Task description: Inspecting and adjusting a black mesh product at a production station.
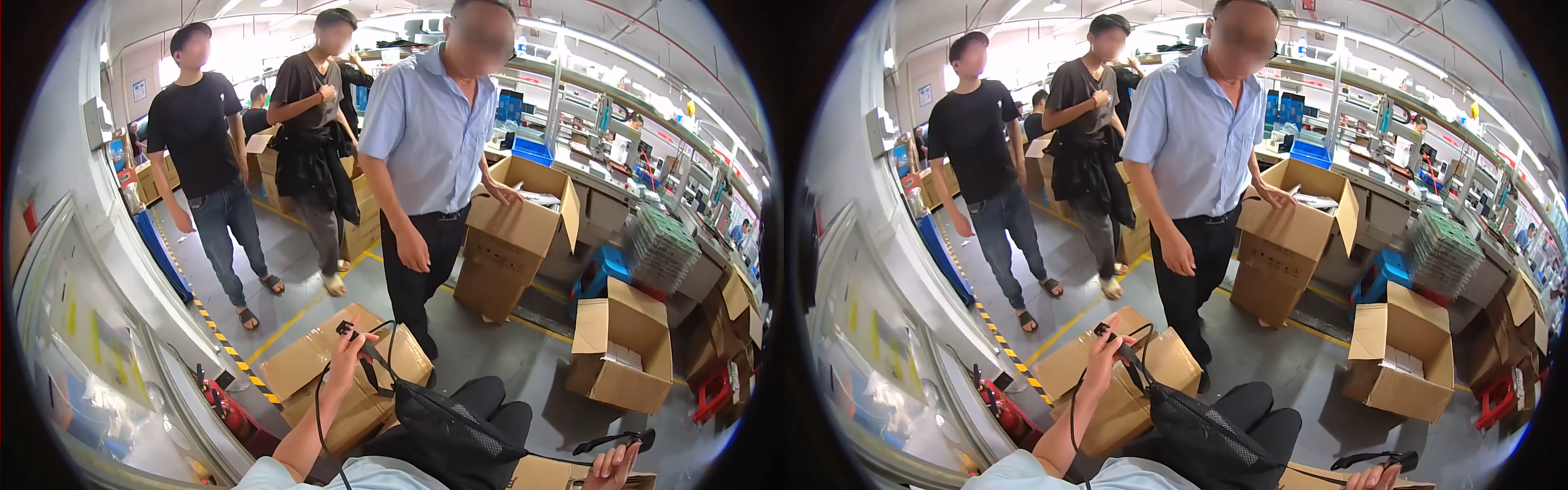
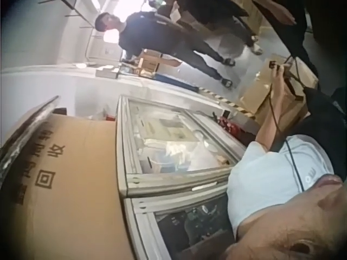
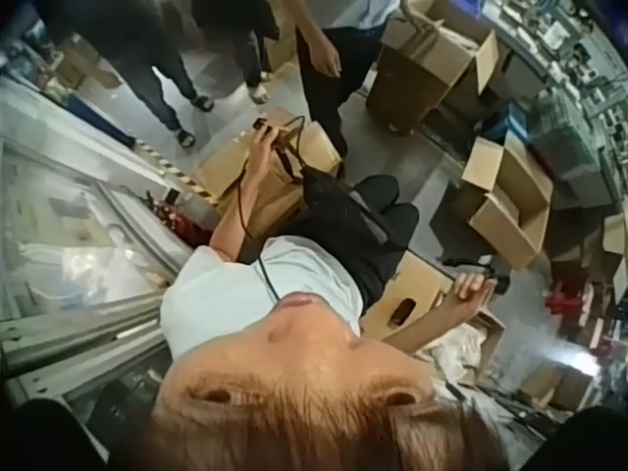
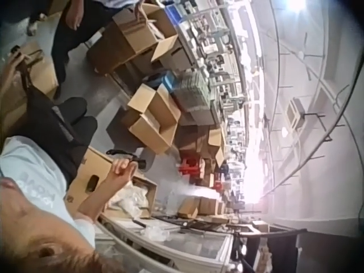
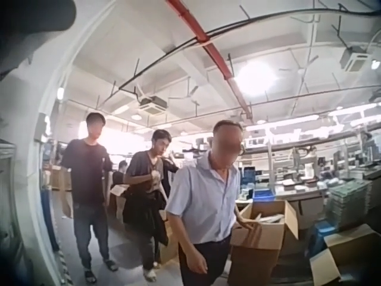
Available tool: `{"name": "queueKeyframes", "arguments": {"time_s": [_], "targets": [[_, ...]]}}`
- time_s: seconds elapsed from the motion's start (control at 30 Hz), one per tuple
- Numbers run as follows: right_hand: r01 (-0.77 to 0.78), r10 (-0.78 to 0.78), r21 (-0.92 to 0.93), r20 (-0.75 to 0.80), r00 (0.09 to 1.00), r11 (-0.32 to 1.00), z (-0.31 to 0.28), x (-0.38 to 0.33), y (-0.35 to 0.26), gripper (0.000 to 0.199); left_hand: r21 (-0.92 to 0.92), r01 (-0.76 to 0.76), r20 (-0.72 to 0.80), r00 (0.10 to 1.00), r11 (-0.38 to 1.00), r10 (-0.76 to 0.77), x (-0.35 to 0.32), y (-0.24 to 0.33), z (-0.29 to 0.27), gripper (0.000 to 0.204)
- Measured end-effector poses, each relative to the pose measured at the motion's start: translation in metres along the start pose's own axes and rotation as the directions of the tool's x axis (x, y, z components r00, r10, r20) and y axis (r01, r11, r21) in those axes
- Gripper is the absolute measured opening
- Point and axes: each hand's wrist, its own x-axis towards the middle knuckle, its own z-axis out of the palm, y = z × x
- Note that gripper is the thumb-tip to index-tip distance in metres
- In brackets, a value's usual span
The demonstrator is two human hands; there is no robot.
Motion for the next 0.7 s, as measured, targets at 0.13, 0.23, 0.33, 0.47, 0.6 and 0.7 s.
{"name": "queueKeyframes", "arguments": {"time_s": [0.13, 0.23, 0.33, 0.47, 0.6, 0.7], "targets": [[-0.060, 0.059, -0.001, -0.115, 0.992, 0.998, 0.008, -0.003, 0.013, 0.019, -0.033, 0.029, -0.063, 0.998, 0.999, -0.031, 0.000, 0.003, -0.009, 0.051], [-0.112, 0.112, 0.019, -0.027, 0.993, 0.994, 0.006, -0.001, 0.018, 0.017, -0.037, 0.044, -0.110, 0.993, 0.998, -0.048, 0.003, 0.012, -0.006, 0.049], [-0.054, 0.055, 0.008, -0.156, 0.986, 0.998, -0.017, 0.003, 0.040, 0.021, 0.020, 0.030, -0.183, 0.983, 0.999, -0.026, 0.009, 0.010, -0.022, 0.049], [-0.143, 0.146, 0.034, -0.176, 0.973, 0.989, 0.008, 0.004, 0.050, 0.012, 0.057, 0.000, -0.193, 0.981, 0.998, 0.011, 0.022, 0.005, -0.033, 0.047], [-0.173, 0.178, 0.042, -0.202, 0.963, 0.984, 0.013, 0.008, 0.056, 0.013, 0.031, -0.002, -0.190, 0.982, 1.000, 0.008, 0.030, 0.011, -0.027, 0.045], [-0.191, 0.188, 0.011, -0.209, 0.960, 0.982, 0.020, 0.016, 0.059, 0.015, 0.042, 0.000, -0.177, 0.984, 0.999, 0.008, 0.041, 0.019, -0.024, 0.044]]}}
